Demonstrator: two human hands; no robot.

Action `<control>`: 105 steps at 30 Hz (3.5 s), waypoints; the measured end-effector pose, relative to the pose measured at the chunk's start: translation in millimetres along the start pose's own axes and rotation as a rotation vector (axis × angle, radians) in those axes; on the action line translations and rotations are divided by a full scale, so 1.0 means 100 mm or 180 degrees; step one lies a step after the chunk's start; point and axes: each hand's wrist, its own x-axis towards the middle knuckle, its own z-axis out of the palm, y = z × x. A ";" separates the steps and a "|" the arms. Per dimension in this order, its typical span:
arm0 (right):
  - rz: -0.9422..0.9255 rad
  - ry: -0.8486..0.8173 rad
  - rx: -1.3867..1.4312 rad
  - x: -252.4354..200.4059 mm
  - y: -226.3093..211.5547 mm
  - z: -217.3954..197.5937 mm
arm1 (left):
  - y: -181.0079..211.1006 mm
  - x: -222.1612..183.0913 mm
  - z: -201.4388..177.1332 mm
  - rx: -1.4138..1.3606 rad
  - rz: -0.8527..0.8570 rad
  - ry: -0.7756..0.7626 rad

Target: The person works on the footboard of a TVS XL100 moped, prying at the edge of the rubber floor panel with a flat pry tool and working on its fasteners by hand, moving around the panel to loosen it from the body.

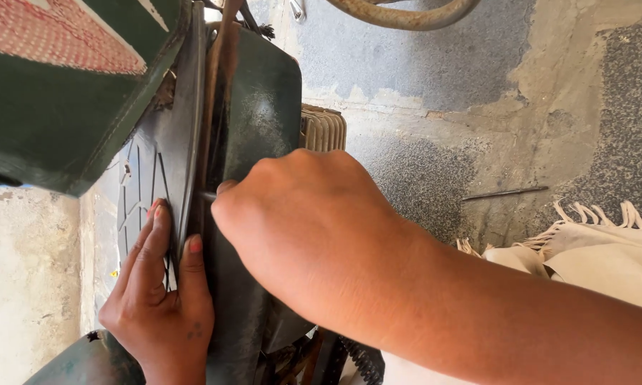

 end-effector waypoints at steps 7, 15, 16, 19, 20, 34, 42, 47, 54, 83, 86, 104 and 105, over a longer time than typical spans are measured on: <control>0.0029 -0.0080 -0.0032 0.06 -0.14 -0.01 | -0.04 0.04 -0.07 0.0060 0.0013 -0.0089; 0.0183 -0.0529 -0.0045 0.21 -0.16 -0.02 | -0.07 0.05 -0.10 0.0253 0.0178 -0.0104; 0.0117 -0.0352 -0.0081 0.22 -0.15 -0.03 | -0.06 0.06 -0.10 0.0240 0.0120 -0.0089; 0.0117 -0.0345 -0.0061 0.26 -0.14 -0.01 | -0.06 0.04 -0.08 0.0236 0.0054 -0.0080; 0.0176 -0.0505 -0.0003 0.28 -0.14 -0.01 | -0.07 0.04 -0.07 0.0254 0.0051 -0.0080; -0.0057 0.0005 0.0026 0.27 -0.13 0.12 | -0.08 0.01 -0.04 0.0184 0.0184 0.0019; 0.0048 -0.0030 0.0080 0.29 -0.09 0.10 | -0.13 0.01 -0.02 0.0477 0.0328 -0.0017; 0.0185 -0.0078 0.0242 0.31 -0.14 0.15 | -0.14 -0.02 -0.02 0.0418 0.0294 -0.0058; -0.0076 -0.0178 -0.0215 0.47 -0.02 0.07 | -0.12 0.01 -0.02 0.0554 0.0420 -0.0011; 0.0265 -0.0100 0.0202 0.28 -0.16 0.13 | -0.02 -0.03 0.03 0.0020 0.0092 -0.0164; 0.0300 -0.0391 0.0083 0.28 -0.18 0.10 | 0.00 -0.03 0.01 -0.0155 -0.0026 -0.0201; 0.0634 0.0166 0.0324 0.01 -0.24 0.33 | 0.01 -0.02 0.01 -0.0944 -0.0484 -0.0245; 0.0619 0.0153 0.0320 0.03 -0.23 0.31 | 0.02 -0.02 -0.01 -0.0943 -0.0498 -0.0232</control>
